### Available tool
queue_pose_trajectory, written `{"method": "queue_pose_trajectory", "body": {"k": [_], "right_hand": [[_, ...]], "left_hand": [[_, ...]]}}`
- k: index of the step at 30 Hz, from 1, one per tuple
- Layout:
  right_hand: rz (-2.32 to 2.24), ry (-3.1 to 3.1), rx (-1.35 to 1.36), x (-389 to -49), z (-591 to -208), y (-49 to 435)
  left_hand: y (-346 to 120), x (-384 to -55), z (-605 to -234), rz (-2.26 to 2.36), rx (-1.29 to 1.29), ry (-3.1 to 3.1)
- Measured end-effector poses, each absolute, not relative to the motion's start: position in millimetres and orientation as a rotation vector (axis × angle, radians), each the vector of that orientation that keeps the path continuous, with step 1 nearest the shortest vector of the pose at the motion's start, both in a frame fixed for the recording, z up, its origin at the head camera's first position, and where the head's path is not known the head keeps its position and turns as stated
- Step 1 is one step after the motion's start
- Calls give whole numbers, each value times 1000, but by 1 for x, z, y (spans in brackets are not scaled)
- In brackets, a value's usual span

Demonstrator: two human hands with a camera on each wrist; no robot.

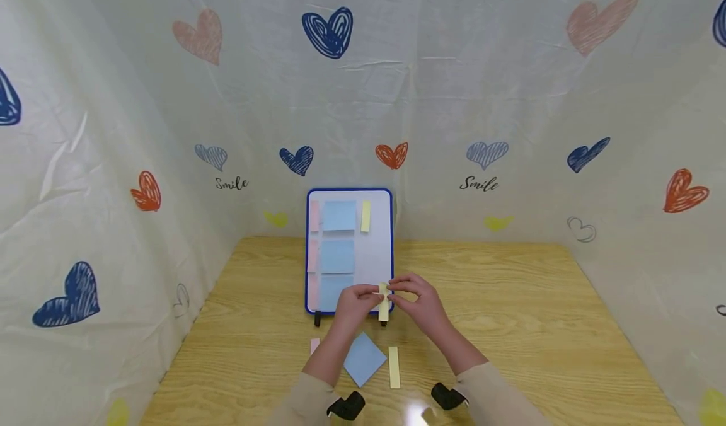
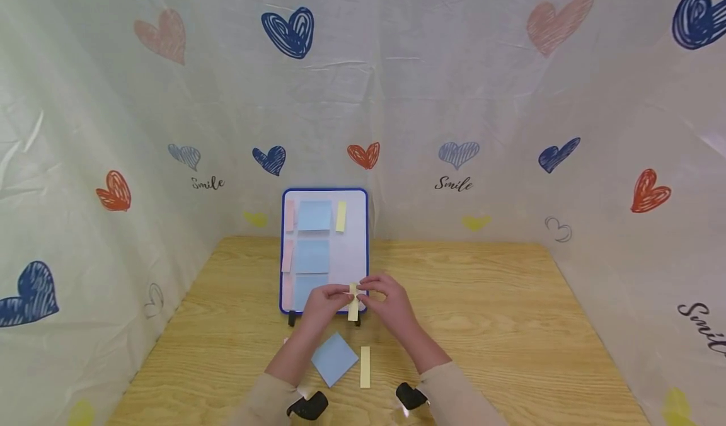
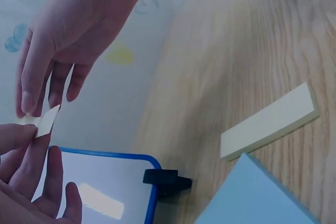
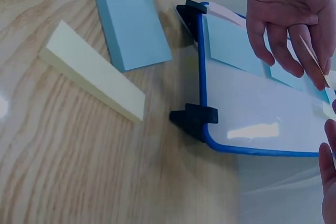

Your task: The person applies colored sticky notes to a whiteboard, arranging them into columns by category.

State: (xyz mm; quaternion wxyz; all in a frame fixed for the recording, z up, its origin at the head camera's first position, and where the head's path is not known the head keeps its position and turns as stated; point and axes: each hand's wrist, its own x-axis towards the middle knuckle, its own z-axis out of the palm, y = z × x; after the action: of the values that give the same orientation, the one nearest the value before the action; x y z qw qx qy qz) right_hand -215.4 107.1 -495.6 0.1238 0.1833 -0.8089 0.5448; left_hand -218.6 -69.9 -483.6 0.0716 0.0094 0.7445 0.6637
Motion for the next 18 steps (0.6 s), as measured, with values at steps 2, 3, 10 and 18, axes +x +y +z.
{"method": "queue_pose_trajectory", "body": {"k": [2, 3, 10, 18], "right_hand": [[1615, -2386, 474, -222, -492, 104], [1633, -2393, 447, -225, -489, 102], [1782, -2417, 221, -249, -475, 87], [1960, -2328, 70, -283, -469, 75]], "left_hand": [[-70, -223, -481, 1994, 35, 2248], [-70, -225, -480, 1990, 33, 2252], [-75, -245, -474, 1956, 2, 2294], [-89, -263, -465, 1925, -31, 2441]]}}
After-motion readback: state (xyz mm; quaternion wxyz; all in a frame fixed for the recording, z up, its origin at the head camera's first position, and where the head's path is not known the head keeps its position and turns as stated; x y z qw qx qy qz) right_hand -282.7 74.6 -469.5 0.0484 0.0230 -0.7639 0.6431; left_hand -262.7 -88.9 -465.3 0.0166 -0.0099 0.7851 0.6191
